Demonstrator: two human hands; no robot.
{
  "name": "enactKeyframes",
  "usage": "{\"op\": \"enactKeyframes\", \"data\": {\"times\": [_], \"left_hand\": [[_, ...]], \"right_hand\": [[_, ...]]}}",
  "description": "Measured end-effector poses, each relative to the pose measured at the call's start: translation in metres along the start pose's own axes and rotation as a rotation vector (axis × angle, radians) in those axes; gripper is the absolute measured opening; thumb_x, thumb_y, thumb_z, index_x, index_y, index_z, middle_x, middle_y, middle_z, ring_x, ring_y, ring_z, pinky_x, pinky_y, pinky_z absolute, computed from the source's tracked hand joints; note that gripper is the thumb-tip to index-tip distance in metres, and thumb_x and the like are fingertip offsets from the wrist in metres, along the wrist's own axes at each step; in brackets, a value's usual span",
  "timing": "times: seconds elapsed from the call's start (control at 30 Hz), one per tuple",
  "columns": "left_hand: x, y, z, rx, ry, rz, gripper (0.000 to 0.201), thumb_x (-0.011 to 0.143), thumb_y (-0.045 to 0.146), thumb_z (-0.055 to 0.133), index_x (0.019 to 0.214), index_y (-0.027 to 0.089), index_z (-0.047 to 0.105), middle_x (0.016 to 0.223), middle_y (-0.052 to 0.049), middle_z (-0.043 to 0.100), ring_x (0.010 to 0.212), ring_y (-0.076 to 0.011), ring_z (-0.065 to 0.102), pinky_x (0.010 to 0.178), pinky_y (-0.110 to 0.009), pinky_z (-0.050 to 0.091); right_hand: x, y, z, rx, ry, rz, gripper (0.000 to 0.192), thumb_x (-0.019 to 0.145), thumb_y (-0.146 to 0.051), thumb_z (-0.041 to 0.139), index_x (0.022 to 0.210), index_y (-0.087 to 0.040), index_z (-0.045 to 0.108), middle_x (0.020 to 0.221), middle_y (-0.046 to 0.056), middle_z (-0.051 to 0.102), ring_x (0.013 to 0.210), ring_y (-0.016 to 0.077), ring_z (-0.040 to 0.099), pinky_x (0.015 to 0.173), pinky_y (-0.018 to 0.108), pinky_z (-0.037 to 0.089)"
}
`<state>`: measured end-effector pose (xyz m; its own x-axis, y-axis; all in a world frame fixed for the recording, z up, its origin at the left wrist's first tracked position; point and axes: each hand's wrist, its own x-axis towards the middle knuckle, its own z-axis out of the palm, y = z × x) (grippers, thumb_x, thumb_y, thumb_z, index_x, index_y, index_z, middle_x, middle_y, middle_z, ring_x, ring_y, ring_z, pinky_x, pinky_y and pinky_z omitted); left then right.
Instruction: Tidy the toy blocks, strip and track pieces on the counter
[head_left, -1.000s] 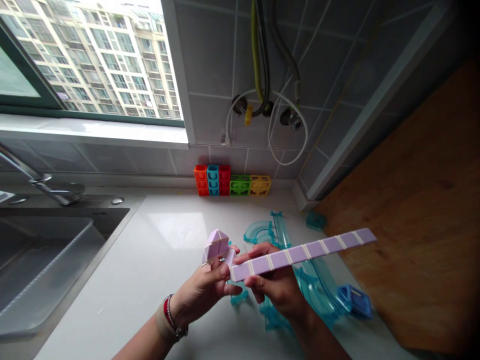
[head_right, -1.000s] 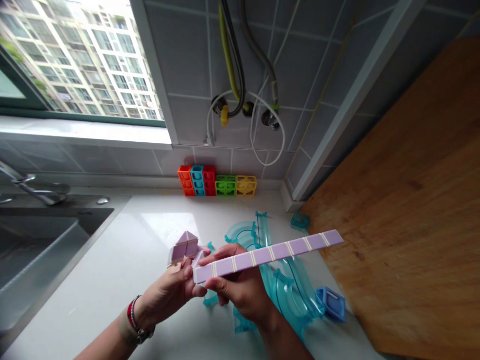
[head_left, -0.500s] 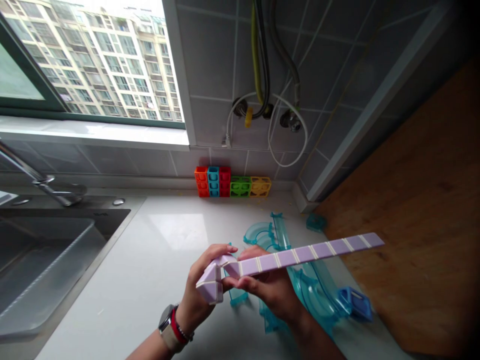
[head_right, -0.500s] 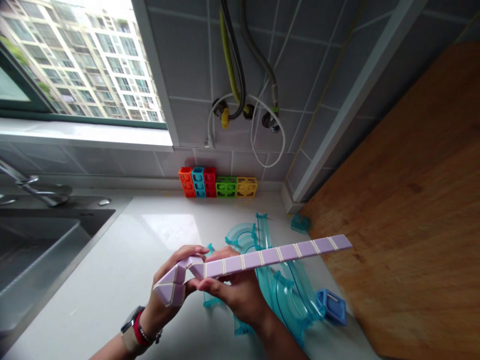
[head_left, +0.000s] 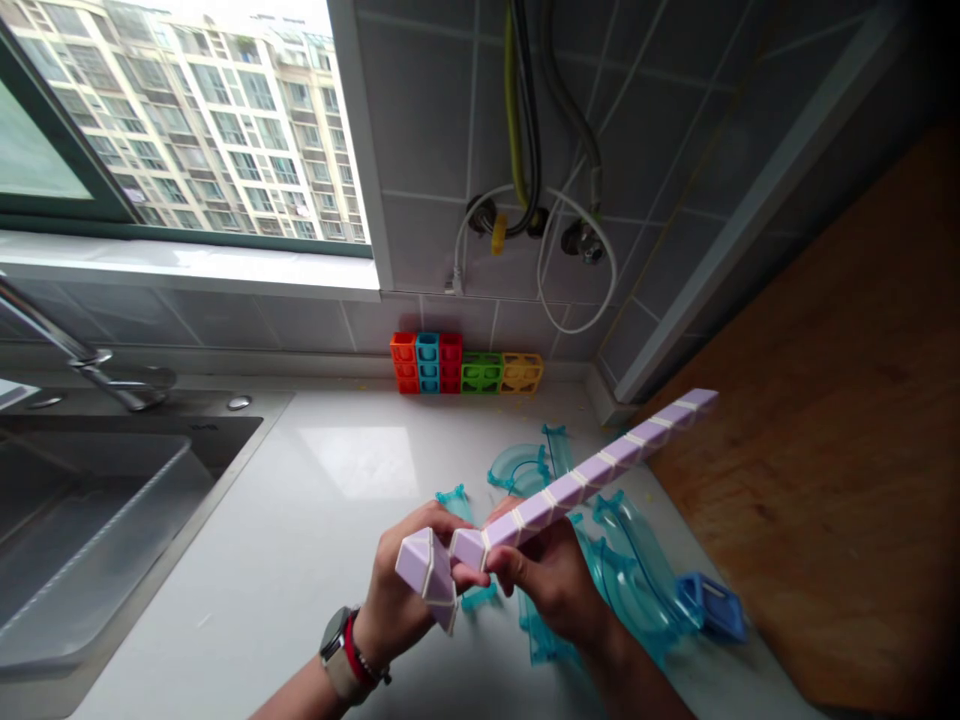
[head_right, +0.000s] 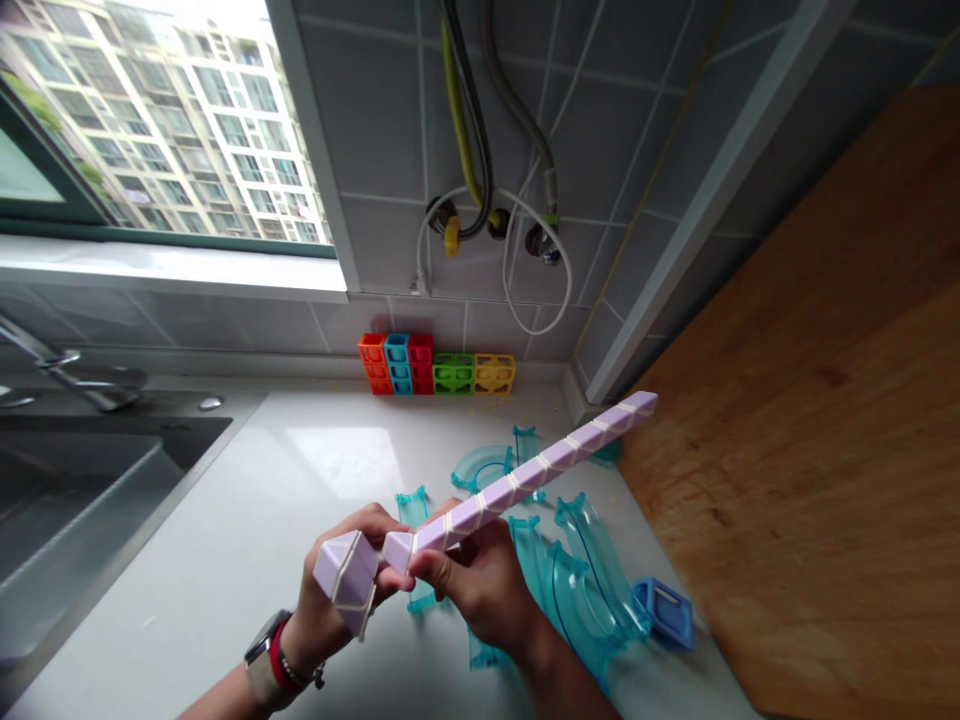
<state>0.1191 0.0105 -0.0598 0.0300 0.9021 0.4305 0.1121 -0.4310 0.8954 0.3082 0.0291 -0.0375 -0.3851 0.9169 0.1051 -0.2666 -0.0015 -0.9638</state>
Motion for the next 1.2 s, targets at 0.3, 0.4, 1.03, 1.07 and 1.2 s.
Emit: {"op": "enactKeyframes", "data": {"times": [0.3, 0.4, 1.03, 1.07, 1.2], "left_hand": [[0.006, -0.005, 0.002, -0.193, -0.078, -0.327, 0.062, 0.076, 0.027, 0.091, 0.131, 0.021, 0.064, 0.078, 0.002, 0.068, 0.059, -0.0140, 0.064, 0.056, -0.024, 0.053], [0.006, -0.003, 0.001, -0.204, -0.109, -0.334, 0.053, 0.078, 0.027, 0.089, 0.125, 0.018, 0.066, 0.085, -0.003, 0.072, 0.063, -0.0159, 0.067, 0.060, -0.026, 0.057], [0.011, -0.007, 0.003, -0.194, -0.037, -0.367, 0.035, 0.096, 0.049, 0.068, 0.094, 0.014, 0.071, 0.077, -0.003, 0.067, 0.065, -0.0149, 0.066, 0.060, -0.026, 0.059], [0.010, -0.008, 0.003, -0.194, -0.025, -0.367, 0.035, 0.097, 0.049, 0.067, 0.094, 0.014, 0.071, 0.075, -0.002, 0.066, 0.064, -0.0146, 0.066, 0.060, -0.026, 0.060], [0.006, -0.011, 0.006, -0.241, -0.006, -0.372, 0.032, 0.096, 0.047, 0.069, 0.092, 0.015, 0.068, 0.071, 0.002, 0.062, 0.062, -0.0139, 0.066, 0.062, -0.028, 0.062]], "right_hand": [[0.001, 0.010, -0.006, -0.368, 0.132, -0.266, 0.013, 0.094, -0.034, 0.076, 0.106, -0.028, 0.073, 0.104, 0.004, 0.066, 0.100, 0.0227, 0.064, 0.090, 0.037, 0.052], [0.002, 0.010, -0.007, -0.391, 0.150, -0.312, 0.014, 0.094, -0.034, 0.076, 0.107, -0.029, 0.072, 0.107, 0.004, 0.066, 0.104, 0.0231, 0.063, 0.094, 0.038, 0.050], [0.001, 0.006, -0.004, -0.607, 0.252, -0.394, 0.021, 0.095, -0.024, 0.074, 0.115, -0.030, 0.070, 0.104, 0.000, 0.069, 0.097, 0.0176, 0.066, 0.087, 0.030, 0.051], [0.001, 0.005, -0.003, -0.614, 0.245, -0.391, 0.022, 0.095, -0.023, 0.074, 0.116, -0.031, 0.070, 0.104, 0.000, 0.070, 0.097, 0.0171, 0.067, 0.087, 0.030, 0.051], [-0.001, 0.005, -0.002, -0.662, 0.228, -0.423, 0.025, 0.095, -0.022, 0.075, 0.117, -0.030, 0.068, 0.105, 0.000, 0.070, 0.099, 0.0172, 0.068, 0.090, 0.029, 0.052]]}}
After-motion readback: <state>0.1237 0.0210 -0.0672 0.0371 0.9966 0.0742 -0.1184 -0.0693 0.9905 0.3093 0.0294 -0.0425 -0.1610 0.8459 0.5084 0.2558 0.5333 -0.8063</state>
